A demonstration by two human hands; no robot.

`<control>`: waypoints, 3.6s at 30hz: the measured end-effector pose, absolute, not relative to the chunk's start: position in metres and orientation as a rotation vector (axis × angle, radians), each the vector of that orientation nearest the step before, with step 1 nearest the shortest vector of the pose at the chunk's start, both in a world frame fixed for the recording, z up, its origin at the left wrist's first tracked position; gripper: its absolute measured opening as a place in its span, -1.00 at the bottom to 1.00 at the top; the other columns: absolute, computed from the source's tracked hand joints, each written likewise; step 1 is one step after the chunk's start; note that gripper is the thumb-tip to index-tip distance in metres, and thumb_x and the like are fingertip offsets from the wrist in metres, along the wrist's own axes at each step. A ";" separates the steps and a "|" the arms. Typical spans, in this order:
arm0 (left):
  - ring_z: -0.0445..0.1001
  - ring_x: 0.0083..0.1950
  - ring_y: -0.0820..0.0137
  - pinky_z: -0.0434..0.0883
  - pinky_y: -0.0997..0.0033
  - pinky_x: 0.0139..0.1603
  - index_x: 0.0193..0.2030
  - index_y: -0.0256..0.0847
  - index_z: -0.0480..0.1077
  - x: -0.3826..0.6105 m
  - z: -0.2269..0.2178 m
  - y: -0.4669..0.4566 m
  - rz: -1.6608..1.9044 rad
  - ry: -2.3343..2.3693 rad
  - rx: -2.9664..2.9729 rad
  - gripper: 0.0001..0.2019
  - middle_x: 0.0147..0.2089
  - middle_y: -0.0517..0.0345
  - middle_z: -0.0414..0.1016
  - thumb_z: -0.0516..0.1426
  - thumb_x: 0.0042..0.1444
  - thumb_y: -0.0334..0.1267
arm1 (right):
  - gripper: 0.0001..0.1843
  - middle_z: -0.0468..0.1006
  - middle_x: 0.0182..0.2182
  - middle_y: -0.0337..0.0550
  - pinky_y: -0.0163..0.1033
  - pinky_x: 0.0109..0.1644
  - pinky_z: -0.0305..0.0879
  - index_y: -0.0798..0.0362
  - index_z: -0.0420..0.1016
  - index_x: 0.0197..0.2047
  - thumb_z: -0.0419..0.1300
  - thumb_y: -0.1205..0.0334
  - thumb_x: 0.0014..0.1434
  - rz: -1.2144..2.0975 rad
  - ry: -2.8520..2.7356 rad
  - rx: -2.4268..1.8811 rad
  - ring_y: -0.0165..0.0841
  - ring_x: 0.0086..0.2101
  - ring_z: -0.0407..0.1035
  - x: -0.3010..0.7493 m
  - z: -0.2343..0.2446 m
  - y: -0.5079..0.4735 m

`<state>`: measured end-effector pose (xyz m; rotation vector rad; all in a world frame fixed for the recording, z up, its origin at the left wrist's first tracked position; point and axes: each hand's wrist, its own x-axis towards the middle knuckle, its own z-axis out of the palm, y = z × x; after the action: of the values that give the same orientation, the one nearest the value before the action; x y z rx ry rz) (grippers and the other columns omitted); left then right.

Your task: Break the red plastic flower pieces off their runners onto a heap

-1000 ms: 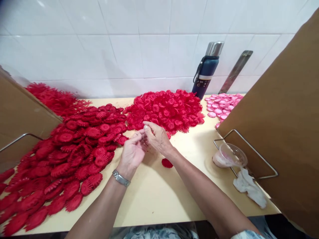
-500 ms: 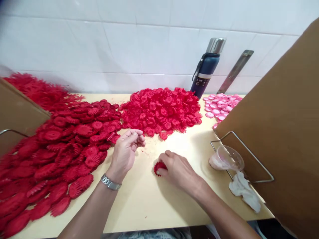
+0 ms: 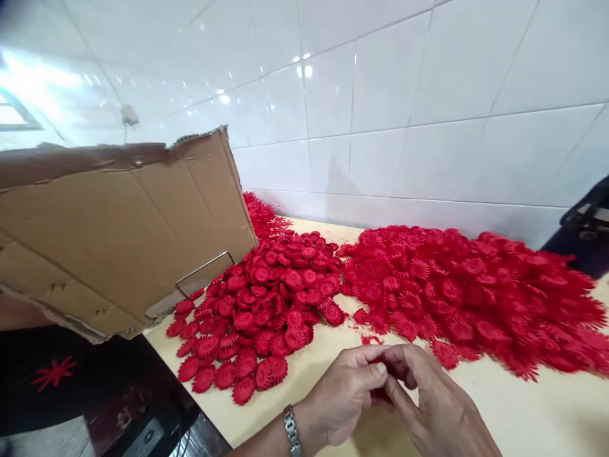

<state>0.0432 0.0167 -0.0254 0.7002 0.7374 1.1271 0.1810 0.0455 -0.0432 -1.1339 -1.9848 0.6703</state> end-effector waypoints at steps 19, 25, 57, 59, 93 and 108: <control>0.39 -0.67 0.46 0.35 0.50 -0.67 -0.40 -0.30 0.31 0.017 -0.035 0.013 1.082 1.023 0.749 -0.76 -0.60 0.19 0.43 0.18 -0.07 -0.14 | -0.80 0.46 -0.43 -0.17 -0.32 -0.40 0.24 0.08 0.41 -0.30 0.02 0.18 0.18 0.929 -2.023 -1.203 -0.39 -0.42 0.33 0.179 -0.026 0.050; 0.12 -0.81 0.63 0.02 0.67 -0.84 -0.57 -0.25 0.23 0.025 -0.037 0.023 0.960 1.232 0.837 -0.63 -0.77 0.34 0.22 0.15 -0.06 0.03 | -0.83 0.47 -0.46 -0.22 -0.33 -0.37 0.28 0.08 0.36 -0.28 0.12 0.15 0.12 1.137 -1.879 -1.055 -0.42 -0.44 0.35 0.172 -0.025 0.045; 0.20 -0.83 0.58 0.05 0.65 -0.86 -0.54 -0.25 0.24 0.026 -0.044 0.029 0.874 1.157 0.859 -0.69 -0.71 0.30 0.30 0.15 -0.04 -0.04 | -0.81 0.49 -0.43 -0.15 -0.28 -0.33 0.30 0.08 0.44 -0.37 0.07 0.18 0.17 0.798 -1.937 -1.119 -0.39 -0.41 0.37 0.188 -0.032 0.058; 0.14 -0.85 0.61 -0.03 0.67 -0.88 -0.56 -0.25 0.23 0.027 -0.045 0.029 0.883 1.180 0.863 -0.64 -0.74 0.33 0.26 0.15 -0.06 0.03 | -0.88 0.48 -0.48 -0.23 -0.32 -0.36 0.30 0.07 0.37 -0.37 0.16 0.19 0.10 1.089 -1.899 -1.049 -0.43 -0.45 0.37 0.180 -0.031 0.051; 0.32 -0.56 0.55 0.20 0.60 -0.62 -0.37 -0.29 0.33 0.026 -0.040 0.029 0.933 1.053 0.876 -0.90 -0.48 0.17 0.42 0.05 -0.08 -0.43 | -0.84 0.51 -0.28 -0.06 -0.24 -0.23 0.36 0.08 0.46 -0.29 0.05 0.37 0.17 0.067 -2.082 -1.093 -0.32 -0.29 0.39 0.205 -0.056 0.078; 0.24 -0.68 0.63 0.08 0.68 -0.78 -0.41 -0.31 0.33 0.029 -0.041 0.028 1.034 1.027 0.709 -0.89 -0.54 0.19 0.40 0.13 -0.09 -0.31 | -0.83 0.52 -0.30 -0.05 -0.22 -0.24 0.38 0.09 0.46 -0.27 0.05 0.40 0.17 0.022 -2.120 -0.997 -0.32 -0.28 0.40 0.204 -0.055 0.074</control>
<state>0.0294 0.0275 -0.0409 0.7090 1.0265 1.0337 0.2044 0.0737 -0.0550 -0.9974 -2.1201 0.0216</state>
